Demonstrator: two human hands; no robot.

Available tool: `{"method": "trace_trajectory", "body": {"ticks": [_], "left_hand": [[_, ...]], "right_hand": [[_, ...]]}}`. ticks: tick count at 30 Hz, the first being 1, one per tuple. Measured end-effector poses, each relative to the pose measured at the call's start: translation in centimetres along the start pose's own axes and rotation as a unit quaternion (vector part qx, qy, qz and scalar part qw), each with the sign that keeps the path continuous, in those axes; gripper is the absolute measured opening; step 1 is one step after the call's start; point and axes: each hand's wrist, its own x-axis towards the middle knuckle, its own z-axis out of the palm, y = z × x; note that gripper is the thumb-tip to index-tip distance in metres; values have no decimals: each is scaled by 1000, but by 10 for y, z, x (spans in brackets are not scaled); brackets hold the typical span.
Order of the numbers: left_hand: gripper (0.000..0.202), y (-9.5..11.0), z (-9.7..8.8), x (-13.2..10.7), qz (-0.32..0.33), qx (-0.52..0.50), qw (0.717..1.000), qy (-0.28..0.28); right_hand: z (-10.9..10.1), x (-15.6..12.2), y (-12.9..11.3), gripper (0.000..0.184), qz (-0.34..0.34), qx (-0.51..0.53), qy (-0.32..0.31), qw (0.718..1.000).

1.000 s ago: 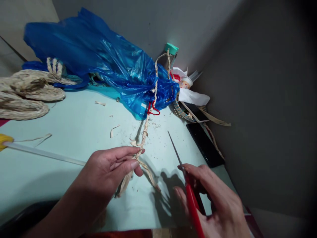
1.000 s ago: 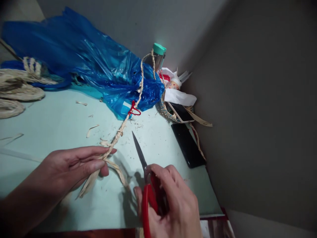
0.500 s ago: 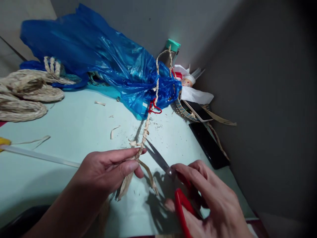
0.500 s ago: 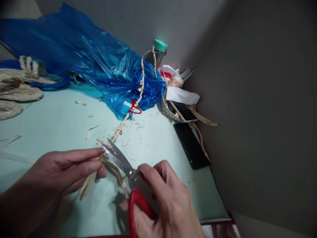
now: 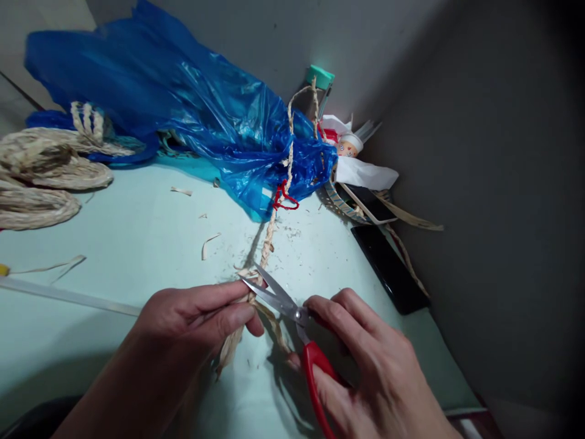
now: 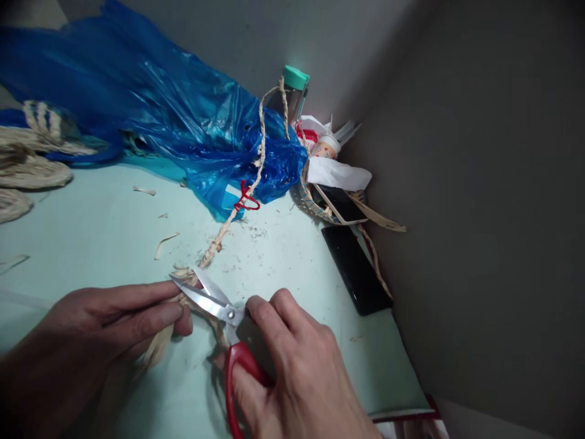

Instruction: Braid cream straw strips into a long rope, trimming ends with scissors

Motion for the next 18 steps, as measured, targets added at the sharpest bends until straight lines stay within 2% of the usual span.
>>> {"method": "trace_trajectory", "body": {"ticks": [4,9,14,18], "left_hand": [[29,-2,-1,-2,-24,6,1000,9],[31,-1,-2,-2,-29,21,999,6],[27,0,0,-2,6,40,999,31],[26,0,1,-2,-9,15,999,51]], "right_hand": [[1,-4,5,20,-62,-62,8,996],[5,-10,8,30,-100,-136,44,985],[11,-10,8,28,-138,-175,105,969],[14,-9,9,27,-142,-193,133,962]]}}
